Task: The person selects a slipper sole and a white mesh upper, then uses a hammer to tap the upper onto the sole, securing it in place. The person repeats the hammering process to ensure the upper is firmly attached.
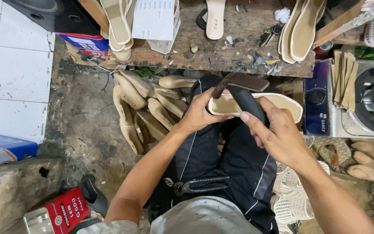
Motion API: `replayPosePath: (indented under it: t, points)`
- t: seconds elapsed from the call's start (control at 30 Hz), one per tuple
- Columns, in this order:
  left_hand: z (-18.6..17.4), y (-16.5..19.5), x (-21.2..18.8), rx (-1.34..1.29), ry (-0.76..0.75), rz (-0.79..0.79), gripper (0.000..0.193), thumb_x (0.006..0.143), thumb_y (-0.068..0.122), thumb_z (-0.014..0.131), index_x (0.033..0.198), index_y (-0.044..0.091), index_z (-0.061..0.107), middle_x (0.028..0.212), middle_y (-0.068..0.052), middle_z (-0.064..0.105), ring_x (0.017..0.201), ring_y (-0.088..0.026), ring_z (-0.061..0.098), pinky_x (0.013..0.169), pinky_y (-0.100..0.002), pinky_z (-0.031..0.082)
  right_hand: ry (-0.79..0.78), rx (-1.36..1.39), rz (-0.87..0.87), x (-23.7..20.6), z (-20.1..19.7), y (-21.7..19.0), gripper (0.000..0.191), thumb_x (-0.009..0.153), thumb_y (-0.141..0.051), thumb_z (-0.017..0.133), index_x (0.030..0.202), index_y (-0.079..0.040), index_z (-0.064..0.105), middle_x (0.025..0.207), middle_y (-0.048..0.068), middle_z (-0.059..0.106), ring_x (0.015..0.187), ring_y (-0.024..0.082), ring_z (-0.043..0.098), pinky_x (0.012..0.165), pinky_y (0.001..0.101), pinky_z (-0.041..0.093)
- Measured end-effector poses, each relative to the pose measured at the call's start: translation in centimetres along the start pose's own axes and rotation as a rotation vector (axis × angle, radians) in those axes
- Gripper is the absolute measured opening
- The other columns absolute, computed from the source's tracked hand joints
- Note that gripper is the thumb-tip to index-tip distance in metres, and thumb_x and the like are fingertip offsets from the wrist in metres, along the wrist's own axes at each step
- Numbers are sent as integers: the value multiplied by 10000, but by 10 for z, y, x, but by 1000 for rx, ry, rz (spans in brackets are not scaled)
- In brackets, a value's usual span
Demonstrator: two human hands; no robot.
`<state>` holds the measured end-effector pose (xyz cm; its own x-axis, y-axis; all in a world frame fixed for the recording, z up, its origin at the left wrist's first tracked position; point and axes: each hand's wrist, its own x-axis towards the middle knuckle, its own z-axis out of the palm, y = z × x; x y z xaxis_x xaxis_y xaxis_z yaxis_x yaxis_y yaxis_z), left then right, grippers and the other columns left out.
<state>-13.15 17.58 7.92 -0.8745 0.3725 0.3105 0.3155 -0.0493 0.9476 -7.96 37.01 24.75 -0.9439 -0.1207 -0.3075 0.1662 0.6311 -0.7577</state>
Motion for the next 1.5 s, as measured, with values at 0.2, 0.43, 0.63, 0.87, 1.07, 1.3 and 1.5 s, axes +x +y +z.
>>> replayPosePath:
  t: [0.2,0.43,0.63,0.87,1.07,1.3,1.5]
  points:
    - [-2,1,-1,-35,-23,-36,596,786,115,908,1317,72,640,1189,-62,739,1114,-144,713,1004,-304,563,20,65,-11,-1,2,-3,291,985,-300,600,1000,-11,573,600,53,590,456,124,562,425,292,452]
    - [-2,2,0,-13,8,-29,593,772,123,904,1295,68,631,1201,-68,730,1116,-152,706,990,-303,554,90,158,-75,0,7,0,279,1008,-282,582,994,-6,541,633,29,590,485,102,567,428,271,467]
    - [-3,2,-1,-14,-15,-31,598,760,111,882,1300,60,632,1213,-76,734,1141,-155,708,1013,-308,547,138,296,-169,-1,7,2,297,1047,-312,558,1058,-15,541,675,17,578,512,85,558,462,263,449]
    - [-4,0,1,-42,-9,-16,583,777,112,882,1297,60,625,1187,-68,733,1100,-135,698,983,-304,555,103,147,-55,-3,10,4,286,1000,-293,601,978,-11,560,605,37,591,464,113,566,434,285,461]
    - [-2,-2,-1,36,5,-81,540,754,128,940,1187,53,626,1059,-55,742,1007,-125,698,903,-303,569,64,43,-50,-4,13,10,303,973,-271,608,1082,12,591,558,60,590,436,130,570,425,298,455]
    - [-3,-2,1,19,1,-83,573,757,119,907,1247,43,620,1083,-65,739,1014,-115,695,922,-302,556,81,-4,-71,-3,15,15,373,980,-262,629,1229,13,585,574,65,627,445,128,596,445,292,477]
    - [-2,-1,0,18,4,-86,586,753,131,907,1251,35,615,1070,-46,727,991,-104,674,908,-290,555,149,-60,-354,0,10,9,285,1028,-241,631,1149,14,590,645,64,605,547,127,570,497,285,453]
